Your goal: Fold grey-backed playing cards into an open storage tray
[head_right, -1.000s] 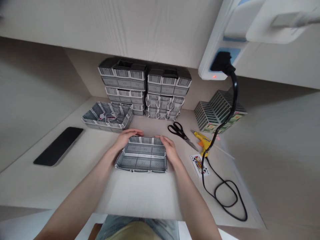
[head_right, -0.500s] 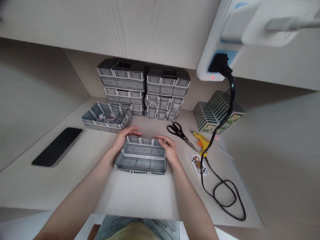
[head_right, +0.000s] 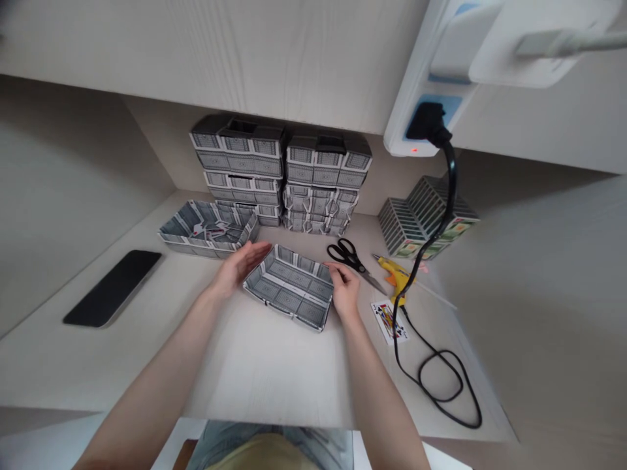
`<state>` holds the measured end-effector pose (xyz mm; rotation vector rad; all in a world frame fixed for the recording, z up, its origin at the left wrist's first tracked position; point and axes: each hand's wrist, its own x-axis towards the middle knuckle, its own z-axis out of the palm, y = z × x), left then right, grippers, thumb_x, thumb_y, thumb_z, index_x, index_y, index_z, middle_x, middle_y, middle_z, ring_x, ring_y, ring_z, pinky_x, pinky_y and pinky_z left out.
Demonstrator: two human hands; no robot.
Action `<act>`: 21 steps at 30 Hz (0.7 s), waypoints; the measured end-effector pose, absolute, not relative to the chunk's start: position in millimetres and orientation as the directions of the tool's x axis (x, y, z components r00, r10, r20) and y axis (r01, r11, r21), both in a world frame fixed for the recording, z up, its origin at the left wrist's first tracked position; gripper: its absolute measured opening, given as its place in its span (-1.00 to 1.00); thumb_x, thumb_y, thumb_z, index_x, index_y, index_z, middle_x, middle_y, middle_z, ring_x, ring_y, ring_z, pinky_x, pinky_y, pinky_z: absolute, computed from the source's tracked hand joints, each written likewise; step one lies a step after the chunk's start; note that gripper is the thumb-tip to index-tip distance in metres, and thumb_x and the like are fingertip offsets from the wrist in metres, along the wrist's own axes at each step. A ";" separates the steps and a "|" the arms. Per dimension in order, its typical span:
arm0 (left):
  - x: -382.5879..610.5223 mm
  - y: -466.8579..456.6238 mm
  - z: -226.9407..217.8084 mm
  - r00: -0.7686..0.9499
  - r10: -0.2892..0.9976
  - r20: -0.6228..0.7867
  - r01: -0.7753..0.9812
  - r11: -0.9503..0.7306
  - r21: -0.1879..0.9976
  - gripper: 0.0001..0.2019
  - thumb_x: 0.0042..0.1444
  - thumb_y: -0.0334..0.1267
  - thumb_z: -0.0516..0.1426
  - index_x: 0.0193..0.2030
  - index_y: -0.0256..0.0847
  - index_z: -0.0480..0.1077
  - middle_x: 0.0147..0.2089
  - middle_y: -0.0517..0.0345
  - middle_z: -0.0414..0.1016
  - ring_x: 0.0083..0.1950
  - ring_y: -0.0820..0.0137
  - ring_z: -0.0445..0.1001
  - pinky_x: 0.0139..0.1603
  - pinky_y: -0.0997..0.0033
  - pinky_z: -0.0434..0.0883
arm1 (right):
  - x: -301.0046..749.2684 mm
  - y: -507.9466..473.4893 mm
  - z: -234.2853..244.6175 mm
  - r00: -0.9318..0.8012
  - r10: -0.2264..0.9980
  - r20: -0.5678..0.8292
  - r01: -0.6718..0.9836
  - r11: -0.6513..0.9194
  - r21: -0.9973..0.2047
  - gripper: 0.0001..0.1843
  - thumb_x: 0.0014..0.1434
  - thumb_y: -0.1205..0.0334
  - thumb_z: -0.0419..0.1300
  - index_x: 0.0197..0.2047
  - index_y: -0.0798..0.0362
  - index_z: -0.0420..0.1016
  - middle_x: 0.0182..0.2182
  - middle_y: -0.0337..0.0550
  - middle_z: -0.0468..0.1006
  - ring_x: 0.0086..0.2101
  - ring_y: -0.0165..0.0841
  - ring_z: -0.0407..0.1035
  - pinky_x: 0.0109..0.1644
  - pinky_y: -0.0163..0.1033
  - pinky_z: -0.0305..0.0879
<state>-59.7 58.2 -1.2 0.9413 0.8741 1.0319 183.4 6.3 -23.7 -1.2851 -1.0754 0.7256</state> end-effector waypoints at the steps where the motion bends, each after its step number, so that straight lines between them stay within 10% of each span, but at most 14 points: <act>1: -59.3 57.6 -0.1 0.279 0.949 -0.149 -0.297 0.232 0.926 -0.55 0.05 0.05 0.00 -0.08 -0.23 0.42 0.08 0.01 0.37 0.15 0.23 0.27 0.20 0.24 0.14 | 183.3 5.6 -22.9 0.356 0.915 0.191 0.093 0.169 -0.981 -0.74 0.00 0.07 0.13 -0.45 0.06 0.54 -0.44 -0.15 0.56 -0.39 -0.33 0.38 -0.32 -0.25 0.24; 6: -61.1 58.2 2.6 0.283 0.943 -0.176 -0.296 0.260 0.919 -0.51 0.06 0.07 -0.03 -0.13 -0.32 0.42 -0.07 -0.10 0.48 0.01 0.19 0.40 0.09 0.19 0.26 | 183.8 6.1 -22.2 0.252 0.968 0.022 -0.122 0.054 -0.991 -0.61 0.06 -0.03 0.05 -0.45 0.12 0.51 -0.62 -0.15 0.50 -0.72 -0.50 0.14 -0.63 -0.33 0.04; 10: -61.1 60.0 -0.4 0.207 0.964 -0.169 -0.339 0.233 0.912 -0.50 0.06 0.07 -0.03 -0.17 -0.37 0.41 -0.19 -0.14 0.52 -0.11 0.21 0.48 -0.02 0.21 0.33 | 174.6 6.4 -21.1 0.185 0.982 0.040 -0.214 0.080 -0.973 -0.70 -0.02 0.07 0.18 -0.25 0.05 0.49 -0.32 -0.12 0.55 -0.38 -0.36 0.40 -0.31 -0.25 0.29; 14: -48.8 54.4 -3.4 0.242 0.959 -0.149 -0.374 0.233 0.898 -0.52 0.05 0.06 -0.03 -0.21 -0.36 0.43 -0.24 -0.10 0.54 -0.15 0.22 0.49 -0.08 0.25 0.36 | 157.3 1.7 -16.7 -0.013 0.999 0.049 -0.298 0.043 -0.954 -0.56 0.00 0.11 0.18 -0.01 -0.06 0.36 -0.02 -0.15 0.42 0.00 -0.24 0.27 0.08 -0.09 0.14; 21: -19.1 45.5 -6.4 0.160 0.976 -0.145 -0.340 0.192 0.921 -0.61 0.03 0.01 0.01 -0.37 -0.31 0.44 -0.42 0.03 0.53 -0.33 0.28 0.50 -0.14 0.23 0.37 | 144.5 -6.2 -9.2 -0.213 0.976 0.038 -0.131 0.010 -0.991 -0.46 -0.06 0.19 0.21 0.05 -0.12 0.30 0.02 -0.22 0.38 0.03 -0.22 0.23 0.16 -0.04 0.02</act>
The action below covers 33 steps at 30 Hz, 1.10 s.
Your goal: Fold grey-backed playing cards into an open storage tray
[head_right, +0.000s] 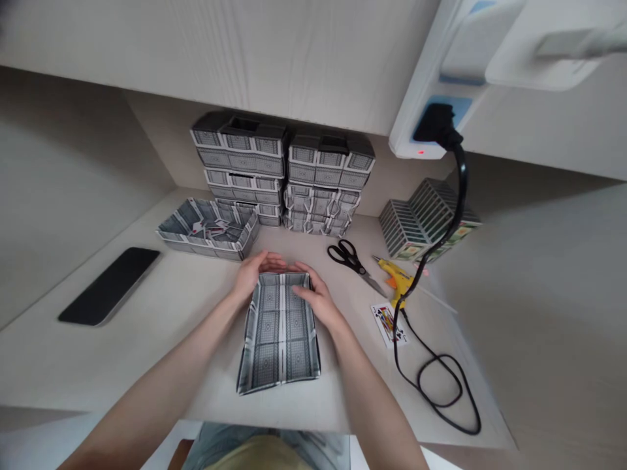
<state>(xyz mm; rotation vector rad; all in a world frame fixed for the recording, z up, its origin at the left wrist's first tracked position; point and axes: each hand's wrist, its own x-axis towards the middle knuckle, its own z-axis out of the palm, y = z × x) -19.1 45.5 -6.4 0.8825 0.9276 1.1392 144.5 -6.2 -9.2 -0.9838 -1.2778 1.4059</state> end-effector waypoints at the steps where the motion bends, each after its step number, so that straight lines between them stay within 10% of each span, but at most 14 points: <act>1: -17.8 46.0 -7.0 0.139 0.981 -0.139 -0.333 0.178 0.926 -0.61 0.04 0.01 0.00 -0.38 -0.30 0.44 -0.44 0.05 0.53 -0.35 0.29 0.49 -0.15 0.23 0.38 | 144.7 -6.3 -8.0 -0.228 0.973 0.032 -0.129 0.002 -0.992 -0.46 -0.06 0.20 0.20 0.05 -0.12 0.30 0.02 -0.23 0.38 0.03 -0.22 0.23 0.15 -0.04 0.03; 14: -28.7 48.4 -8.3 0.248 0.968 -0.042 -0.399 0.142 0.906 -0.51 0.07 0.10 -0.08 -0.22 -0.28 0.44 -0.12 0.00 0.48 0.07 0.21 0.32 0.04 0.20 0.28 | 138.8 -1.2 -15.0 0.056 0.998 -0.033 -0.122 -0.026 -0.992 -0.77 -0.09 0.18 0.21 -0.29 0.00 0.50 -0.28 -0.19 0.55 -0.24 -0.27 0.39 -0.13 -0.17 0.26; 23: -55.3 60.2 -1.5 0.182 0.982 -0.055 -0.420 0.128 0.898 -0.51 0.06 0.08 -0.06 -0.10 -0.28 0.39 -0.03 -0.05 0.45 0.08 0.26 0.33 0.09 0.23 0.24 | 177.0 11.2 -27.2 0.556 0.831 0.018 -0.155 0.125 -0.980 -0.57 0.03 0.05 -0.03 -0.16 0.10 0.46 -0.46 -0.15 0.56 -0.43 -0.32 0.40 -0.32 -0.21 0.28; 33: -60.2 57.9 0.0 0.210 0.964 -0.164 -0.348 0.230 0.909 -0.45 0.04 0.14 -0.09 -0.19 -0.34 0.41 -0.21 -0.09 0.53 -0.10 0.21 0.46 -0.04 0.21 0.34 | 175.2 13.3 -13.1 0.083 0.995 -0.064 -0.394 -0.026 -0.919 -0.55 -0.03 0.06 0.15 -0.03 -0.03 0.40 -0.03 -0.19 0.44 -0.03 -0.27 0.30 0.05 -0.14 0.19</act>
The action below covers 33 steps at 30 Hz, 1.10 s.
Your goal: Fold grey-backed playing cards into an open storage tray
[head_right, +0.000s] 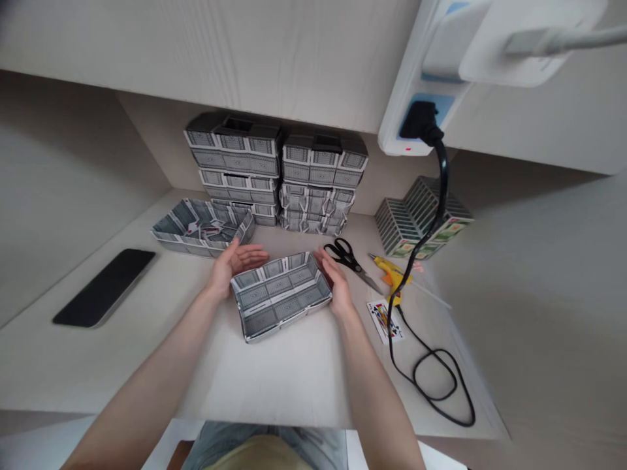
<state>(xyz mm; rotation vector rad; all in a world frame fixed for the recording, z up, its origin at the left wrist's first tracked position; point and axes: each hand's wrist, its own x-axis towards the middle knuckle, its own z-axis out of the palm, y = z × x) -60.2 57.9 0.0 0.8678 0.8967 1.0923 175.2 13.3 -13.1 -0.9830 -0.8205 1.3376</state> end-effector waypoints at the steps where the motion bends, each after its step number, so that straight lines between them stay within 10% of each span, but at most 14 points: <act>1: -60.1 58.2 -0.1 0.197 0.966 -0.167 -0.357 0.230 0.905 -0.45 0.04 0.14 -0.09 -0.21 -0.34 0.42 -0.24 -0.09 0.53 -0.13 0.22 0.48 -0.06 0.22 0.35 | 175.0 12.1 -11.5 0.045 0.997 -0.069 -0.380 -0.047 -0.924 -0.53 -0.04 0.06 0.16 -0.03 -0.02 0.40 -0.05 -0.17 0.45 -0.04 -0.25 0.32 0.04 -0.12 0.19; 15: -50.8 58.7 -0.2 0.125 0.967 -0.223 -0.408 0.255 0.877 -0.43 0.05 0.16 -0.14 -0.32 -0.36 0.41 -0.43 -0.04 0.52 -0.35 0.30 0.51 -0.26 0.31 0.40 | 162.7 0.0 0.1 -0.050 0.997 -0.065 -0.088 -0.070 -0.994 -0.65 0.02 -0.08 0.11 -0.25 -0.06 0.51 -0.26 -0.26 0.53 -0.20 -0.28 0.35 -0.14 -0.24 0.23; 33: -46.6 59.8 -1.2 0.241 0.926 -0.292 -0.363 0.365 0.858 -0.40 0.06 0.18 -0.16 -0.32 -0.34 0.42 -0.49 0.00 0.51 -0.49 0.32 0.48 -0.37 0.33 0.39 | 166.3 1.3 -6.2 0.003 0.996 -0.086 -0.154 -0.085 -0.984 -0.75 -0.09 0.05 0.23 -0.37 0.01 0.56 -0.46 -0.23 0.54 -0.42 -0.32 0.37 -0.36 -0.27 0.21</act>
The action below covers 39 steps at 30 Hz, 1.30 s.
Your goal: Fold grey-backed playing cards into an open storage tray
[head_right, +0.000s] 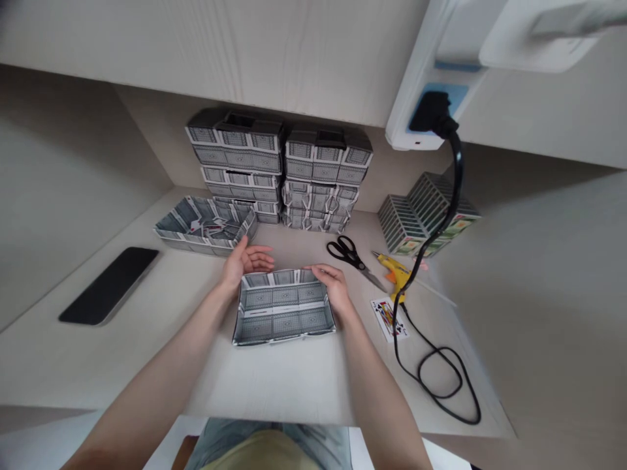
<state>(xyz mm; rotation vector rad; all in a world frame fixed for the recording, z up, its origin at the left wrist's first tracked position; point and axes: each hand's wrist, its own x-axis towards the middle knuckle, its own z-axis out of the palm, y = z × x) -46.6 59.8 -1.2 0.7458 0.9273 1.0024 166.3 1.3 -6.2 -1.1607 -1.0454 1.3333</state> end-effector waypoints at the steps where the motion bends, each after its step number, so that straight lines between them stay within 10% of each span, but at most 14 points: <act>1: -47.6 60.3 -2.0 0.218 0.934 -0.284 -0.383 0.350 0.855 -0.42 0.06 0.17 -0.15 -0.33 -0.35 0.42 -0.48 0.00 0.52 -0.46 0.32 0.49 -0.35 0.32 0.39 | 166.5 2.5 -8.3 0.008 0.997 -0.077 -0.162 -0.075 -0.984 -0.76 -0.07 0.05 0.22 -0.37 0.01 0.56 -0.46 -0.23 0.54 -0.42 -0.32 0.37 -0.35 -0.26 0.22; 11: -51.0 55.6 -2.9 0.230 0.963 -0.143 -0.403 0.228 0.887 -0.48 0.04 0.13 -0.05 -0.14 -0.27 0.43 -0.06 -0.01 0.47 -0.02 0.25 0.40 0.01 0.27 0.28 | 181.6 15.6 -26.6 0.230 0.970 0.083 -0.071 0.102 -0.992 -0.76 -0.05 0.02 0.19 -0.40 -0.01 0.55 -0.41 -0.23 0.56 -0.35 -0.29 0.39 -0.21 -0.20 0.24; 18: -43.4 50.6 -4.3 0.295 0.947 -0.130 -0.325 0.227 0.918 -0.54 -0.04 -0.07 0.15 0.01 -0.19 0.37 -0.02 0.13 0.45 0.04 0.28 0.35 0.03 0.40 0.21 | 178.7 11.1 -18.9 0.063 0.997 0.034 -0.089 0.040 -0.995 -0.64 -0.03 -0.06 0.16 -0.26 -0.02 0.55 -0.32 -0.22 0.56 -0.29 -0.27 0.41 -0.11 -0.17 0.24; 34: -56.4 55.9 3.0 0.338 0.932 -0.133 -0.424 0.277 0.862 -0.46 0.09 0.10 -0.08 0.07 -0.23 0.30 0.17 0.03 0.27 0.20 0.23 0.18 0.18 0.24 0.12 | 186.0 12.2 -25.3 0.293 0.920 0.259 0.267 0.182 -0.947 -0.66 0.03 0.03 0.11 -0.28 0.07 0.55 -0.26 -0.12 0.57 -0.19 -0.20 0.40 -0.03 -0.06 0.23; 39: -53.0 59.7 -4.9 0.272 0.958 -0.091 -0.408 0.201 0.891 -0.43 0.08 0.12 -0.08 0.10 -0.24 0.26 0.13 0.00 0.32 0.17 0.22 0.22 0.20 0.18 0.07 | 189.7 8.8 -22.7 0.350 0.929 0.120 0.017 0.121 -0.992 -0.61 0.02 -0.04 0.10 -0.41 0.12 0.54 -0.45 -0.04 0.58 -0.38 -0.21 0.44 -0.19 -0.06 0.32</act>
